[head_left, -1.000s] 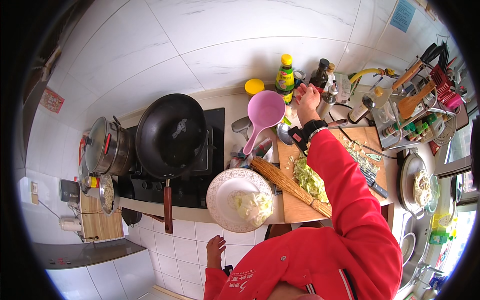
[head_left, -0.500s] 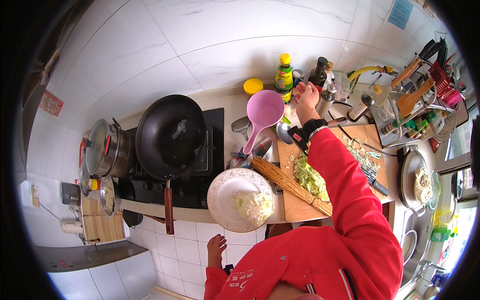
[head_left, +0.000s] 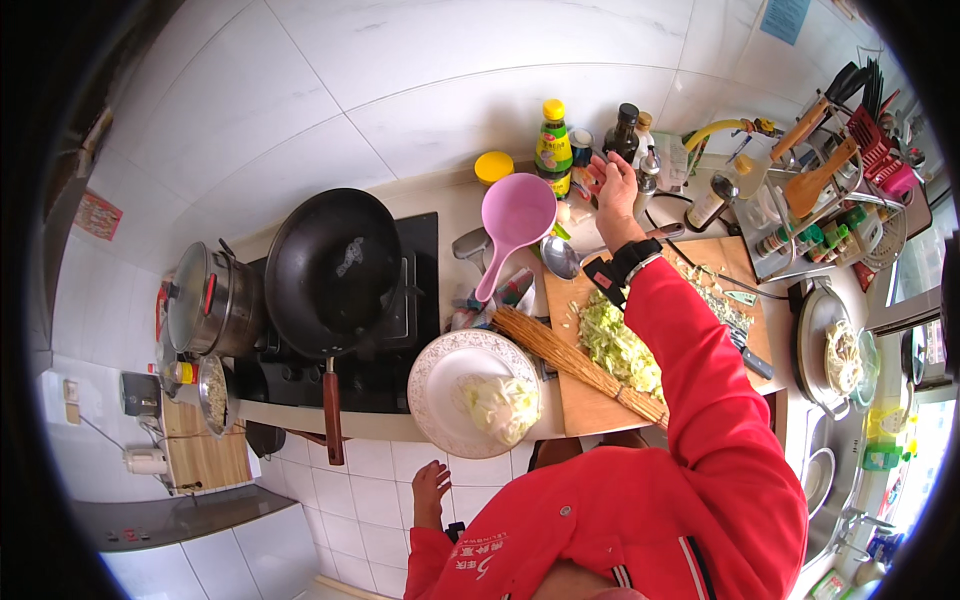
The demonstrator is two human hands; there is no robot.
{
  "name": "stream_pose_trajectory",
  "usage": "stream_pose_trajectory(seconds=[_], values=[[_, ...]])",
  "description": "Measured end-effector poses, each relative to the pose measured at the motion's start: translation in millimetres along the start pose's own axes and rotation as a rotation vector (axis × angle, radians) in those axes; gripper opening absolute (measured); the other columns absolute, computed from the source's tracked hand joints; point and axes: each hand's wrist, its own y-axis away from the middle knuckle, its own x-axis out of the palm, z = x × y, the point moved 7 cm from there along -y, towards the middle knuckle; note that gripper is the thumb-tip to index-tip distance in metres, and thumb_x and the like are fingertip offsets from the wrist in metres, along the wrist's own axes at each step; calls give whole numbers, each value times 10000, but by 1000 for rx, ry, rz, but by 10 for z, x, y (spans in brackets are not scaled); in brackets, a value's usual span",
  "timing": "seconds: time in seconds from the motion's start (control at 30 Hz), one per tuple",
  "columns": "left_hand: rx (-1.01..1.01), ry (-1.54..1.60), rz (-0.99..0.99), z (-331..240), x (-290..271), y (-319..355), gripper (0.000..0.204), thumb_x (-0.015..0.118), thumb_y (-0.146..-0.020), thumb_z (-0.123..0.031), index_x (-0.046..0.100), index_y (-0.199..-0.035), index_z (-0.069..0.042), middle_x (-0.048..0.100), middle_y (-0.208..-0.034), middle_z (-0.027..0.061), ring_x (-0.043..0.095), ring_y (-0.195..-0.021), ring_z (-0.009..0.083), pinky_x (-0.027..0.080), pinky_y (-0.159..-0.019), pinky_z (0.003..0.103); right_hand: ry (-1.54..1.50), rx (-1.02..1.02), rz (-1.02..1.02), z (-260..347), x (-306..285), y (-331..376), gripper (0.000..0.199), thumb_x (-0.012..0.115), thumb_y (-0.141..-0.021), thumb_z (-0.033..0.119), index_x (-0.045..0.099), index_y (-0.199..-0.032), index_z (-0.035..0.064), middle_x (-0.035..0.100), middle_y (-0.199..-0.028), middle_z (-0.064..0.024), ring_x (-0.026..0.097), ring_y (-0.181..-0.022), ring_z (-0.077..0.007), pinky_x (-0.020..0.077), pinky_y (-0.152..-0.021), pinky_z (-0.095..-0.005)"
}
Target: The person chops cabbage on a wooden cutting board using a cleaver. They repeatedly gather and slice the cabbage into smaller pieces, occasionally pausing to adjust the pile or reach for items on the counter.
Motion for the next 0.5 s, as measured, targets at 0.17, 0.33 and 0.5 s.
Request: stream_pose_trajectory(seconds=[0.17,0.33,0.5], values=[[18,12,-41,45,-42,-40,434,590,-918,-303,540,-1236,-12,626,-1145,121,625,-1014,237,525,-794,369,7,31,146,411,-185,275,269,416,-978,117,483,-1231,55,663,-1116,-120,655,-888,-172,509,-649,-285],[98,9,-65,49,-72,61,313,569,-927,-258,600,-1143,-34,661,-1063,85,632,-989,200,518,-808,370,89,30,367,1058,-710,687,342,398,-1003,155,436,-1313,15,612,-1230,-137,609,-1094,-202,488,-814,-289],[95,-10,-86,142,76,319,295,563,-935,-274,597,-1118,-45,653,-1052,76,623,-998,201,512,-828,372,214,88,439,1574,-1490,1123,338,424,-992,148,463,-1294,0,612,-1223,-173,602,-1103,-224,478,-824,-286]])
